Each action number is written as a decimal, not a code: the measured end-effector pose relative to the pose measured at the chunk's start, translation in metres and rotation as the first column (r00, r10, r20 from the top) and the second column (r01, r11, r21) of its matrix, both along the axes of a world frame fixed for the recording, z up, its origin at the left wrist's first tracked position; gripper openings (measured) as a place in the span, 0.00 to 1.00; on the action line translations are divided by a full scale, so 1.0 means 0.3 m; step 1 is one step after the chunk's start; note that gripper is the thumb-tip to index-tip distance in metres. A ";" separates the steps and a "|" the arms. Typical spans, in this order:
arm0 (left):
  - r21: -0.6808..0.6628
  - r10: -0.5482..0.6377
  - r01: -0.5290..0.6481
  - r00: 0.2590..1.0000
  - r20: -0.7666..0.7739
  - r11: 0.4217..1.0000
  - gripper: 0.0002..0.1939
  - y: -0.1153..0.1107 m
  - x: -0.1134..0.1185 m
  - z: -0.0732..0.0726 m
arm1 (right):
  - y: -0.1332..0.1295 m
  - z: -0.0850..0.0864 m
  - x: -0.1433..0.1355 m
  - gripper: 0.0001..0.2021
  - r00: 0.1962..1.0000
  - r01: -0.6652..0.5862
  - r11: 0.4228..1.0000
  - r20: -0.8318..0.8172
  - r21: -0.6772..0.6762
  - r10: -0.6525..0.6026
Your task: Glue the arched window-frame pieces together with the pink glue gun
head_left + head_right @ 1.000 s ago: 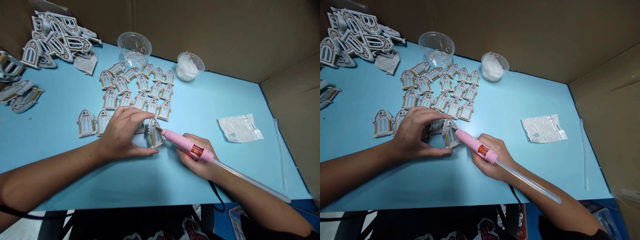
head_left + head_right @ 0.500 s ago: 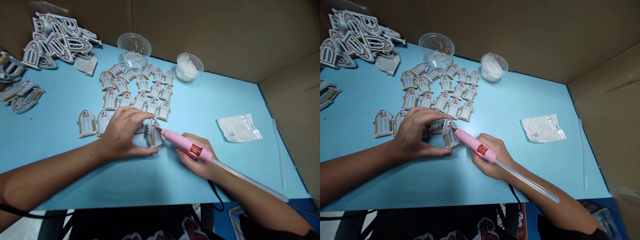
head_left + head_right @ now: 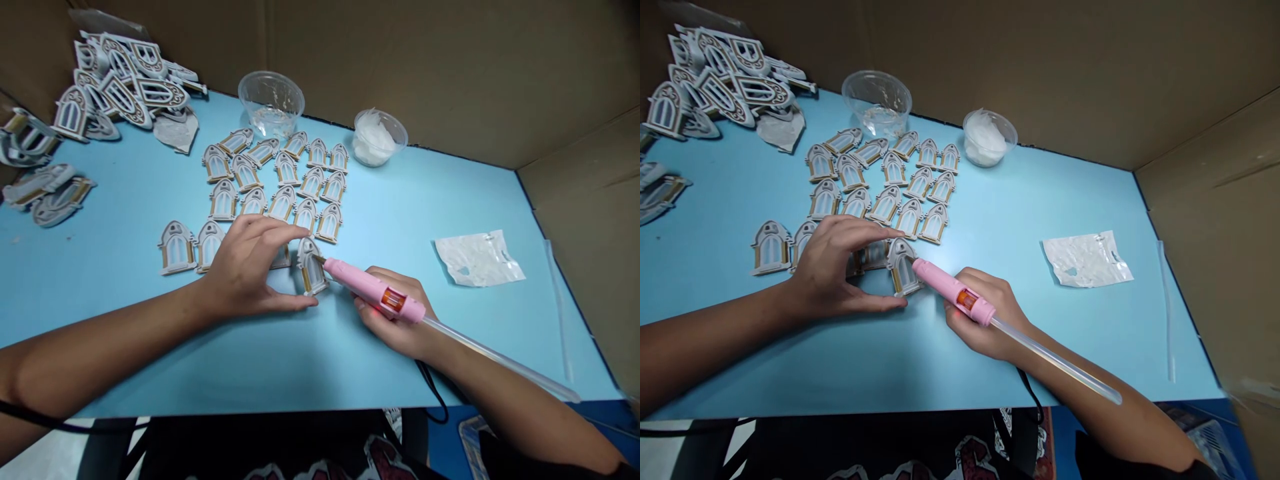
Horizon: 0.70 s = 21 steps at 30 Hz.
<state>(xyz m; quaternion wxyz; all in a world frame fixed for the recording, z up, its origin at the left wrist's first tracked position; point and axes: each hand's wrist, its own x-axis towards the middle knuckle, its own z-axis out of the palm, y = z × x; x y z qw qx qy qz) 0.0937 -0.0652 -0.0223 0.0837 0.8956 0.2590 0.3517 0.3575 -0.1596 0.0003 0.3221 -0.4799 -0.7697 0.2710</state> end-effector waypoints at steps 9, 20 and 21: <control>0.059 -0.023 0.022 1.000 0.018 0.998 0.40 0.003 0.002 0.001 | -0.004 -0.008 -0.001 0.08 0.999 0.006 1.000 -0.036 -0.008 -0.006; 0.044 -0.001 0.001 1.000 0.012 0.999 0.39 0.000 0.002 0.000 | -0.005 -0.013 0.002 0.08 1.000 0.008 1.000 -0.026 -0.014 -0.008; 0.037 0.004 -0.004 1.000 0.011 0.999 0.39 0.001 0.003 -0.001 | -0.005 -0.013 0.002 0.09 1.000 0.011 1.000 -0.025 -0.017 -0.011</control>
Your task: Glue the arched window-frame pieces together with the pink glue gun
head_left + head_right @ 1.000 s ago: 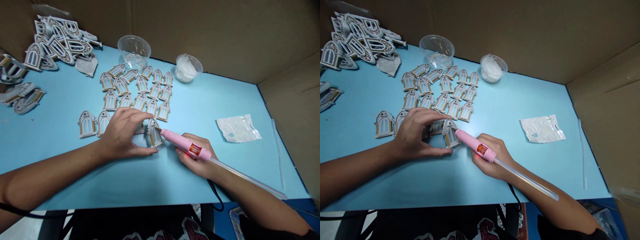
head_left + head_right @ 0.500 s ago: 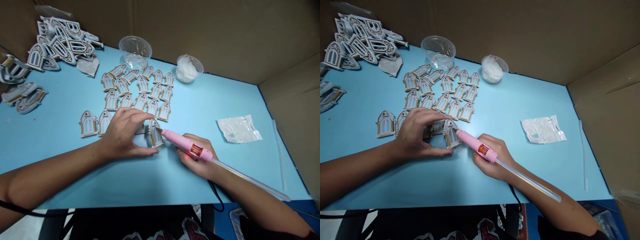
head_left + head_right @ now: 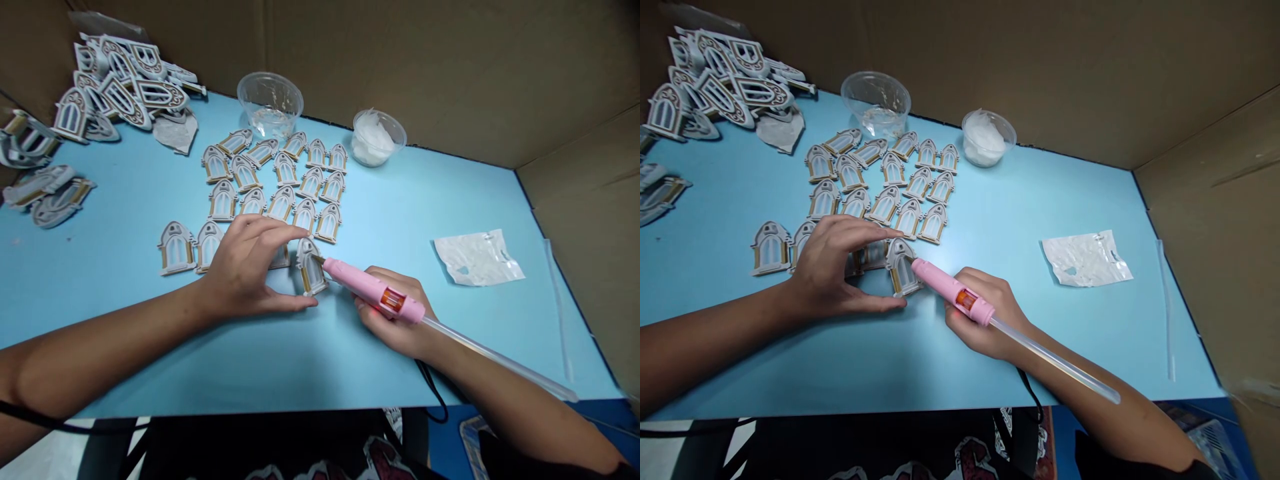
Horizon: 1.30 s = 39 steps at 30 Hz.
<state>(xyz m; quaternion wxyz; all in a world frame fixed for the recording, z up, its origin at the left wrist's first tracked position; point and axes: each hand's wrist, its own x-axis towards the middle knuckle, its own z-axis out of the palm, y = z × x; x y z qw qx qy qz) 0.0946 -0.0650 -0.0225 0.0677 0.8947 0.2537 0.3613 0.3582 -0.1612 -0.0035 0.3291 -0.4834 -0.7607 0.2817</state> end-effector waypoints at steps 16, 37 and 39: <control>0.074 0.025 -0.026 1.000 0.003 0.997 0.31 0.000 0.009 0.000 | 0.007 0.014 0.018 0.07 0.996 0.085 0.996 0.038 -0.013 -0.084; -0.094 -0.048 0.015 0.929 -0.368 0.995 0.43 -0.008 0.008 -0.023 | 0.070 0.019 0.111 0.12 0.781 0.614 0.779 -0.046 -0.123 -0.623; -0.093 -0.112 0.082 0.915 -0.387 0.992 0.42 -0.010 0.009 -0.024 | 0.065 0.029 0.105 0.11 0.770 0.623 0.772 -0.073 -0.122 -0.633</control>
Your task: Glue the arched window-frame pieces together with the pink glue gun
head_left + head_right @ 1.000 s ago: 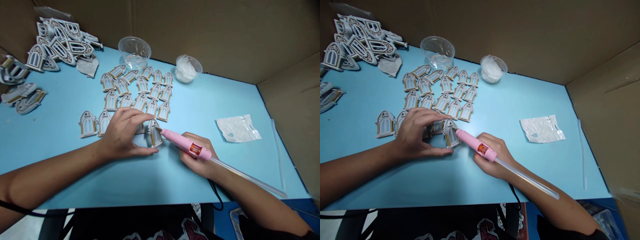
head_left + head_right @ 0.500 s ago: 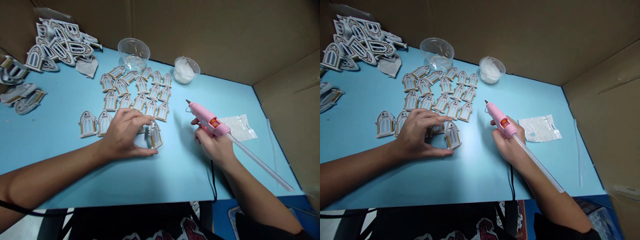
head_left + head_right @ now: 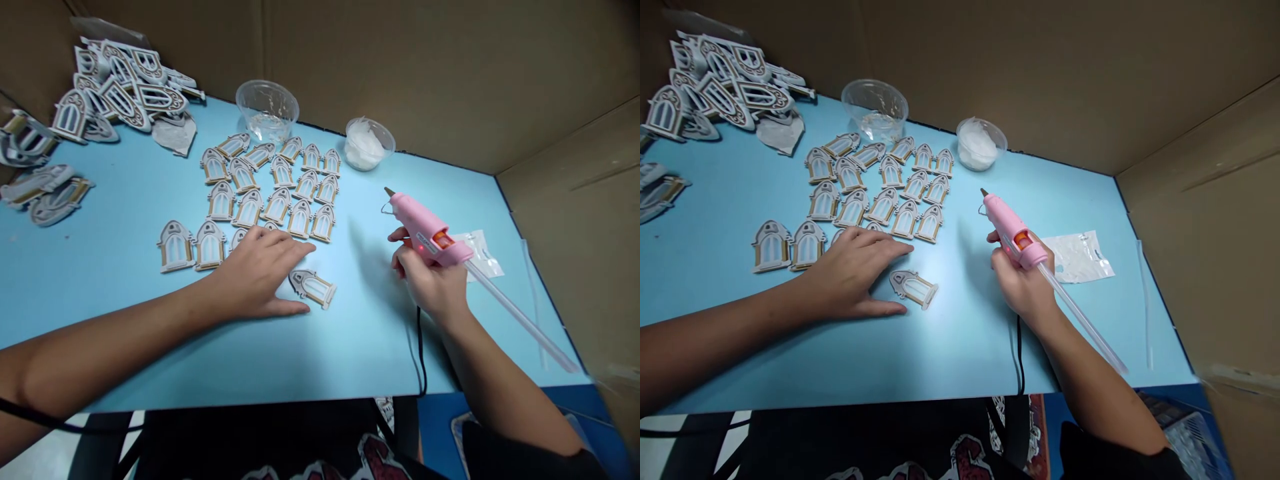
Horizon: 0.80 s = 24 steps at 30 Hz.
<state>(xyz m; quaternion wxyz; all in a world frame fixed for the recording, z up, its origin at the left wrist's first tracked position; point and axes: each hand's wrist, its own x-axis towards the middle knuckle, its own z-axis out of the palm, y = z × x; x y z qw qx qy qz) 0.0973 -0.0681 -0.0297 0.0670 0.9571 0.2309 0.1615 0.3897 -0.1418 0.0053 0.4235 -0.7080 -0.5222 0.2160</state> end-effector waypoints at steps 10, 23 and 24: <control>0.226 0.118 -0.138 0.988 0.102 0.964 0.15 0.054 -0.030 0.046 | -0.011 -0.007 -0.004 0.11 0.994 -0.083 0.996 0.078 0.044 0.079; 0.345 0.488 -0.461 0.873 0.011 0.817 0.21 0.146 -0.124 0.156 | 0.023 -0.014 0.014 0.10 0.999 -0.034 0.995 0.043 0.099 0.030; 0.355 0.526 -0.484 0.850 -0.024 0.799 0.20 0.151 -0.132 0.165 | 0.023 -0.014 0.015 0.10 0.999 -0.025 0.995 0.033 0.101 0.022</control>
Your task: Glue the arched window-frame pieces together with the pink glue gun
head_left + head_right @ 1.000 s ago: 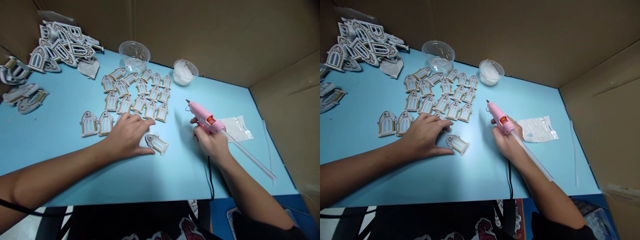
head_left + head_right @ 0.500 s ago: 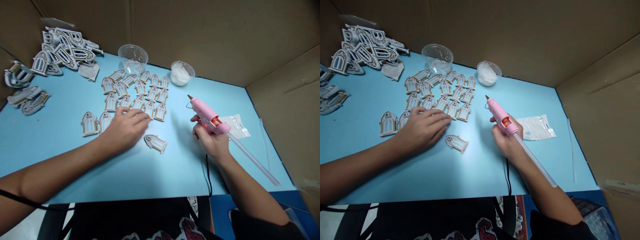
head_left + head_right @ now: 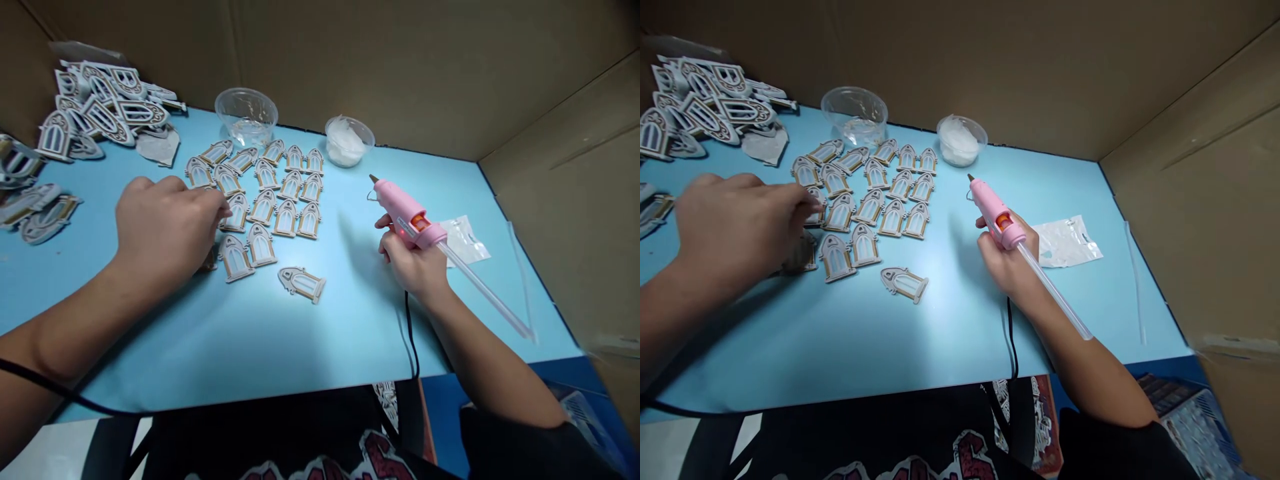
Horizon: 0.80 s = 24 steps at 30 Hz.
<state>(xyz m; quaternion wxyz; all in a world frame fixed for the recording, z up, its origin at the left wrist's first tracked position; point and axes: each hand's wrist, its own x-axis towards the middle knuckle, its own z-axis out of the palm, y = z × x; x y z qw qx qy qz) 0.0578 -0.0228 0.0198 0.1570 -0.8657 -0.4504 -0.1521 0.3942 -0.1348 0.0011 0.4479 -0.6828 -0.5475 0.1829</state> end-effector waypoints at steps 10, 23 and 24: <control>-0.232 -0.573 0.595 0.804 0.159 0.769 0.22 -0.060 0.086 -0.082 | -0.003 0.040 -0.004 0.06 0.931 -0.062 0.990 -0.349 0.126 0.103; -0.087 -0.346 0.373 0.910 0.228 0.924 0.18 -0.004 0.041 -0.013 | -0.022 0.019 -0.005 0.05 0.886 -0.212 0.962 -0.382 0.173 0.264; -0.093 -0.272 0.302 0.931 0.243 0.949 0.20 0.001 0.035 0.001 | -0.021 0.019 -0.005 0.05 0.891 -0.206 0.963 -0.373 0.173 0.258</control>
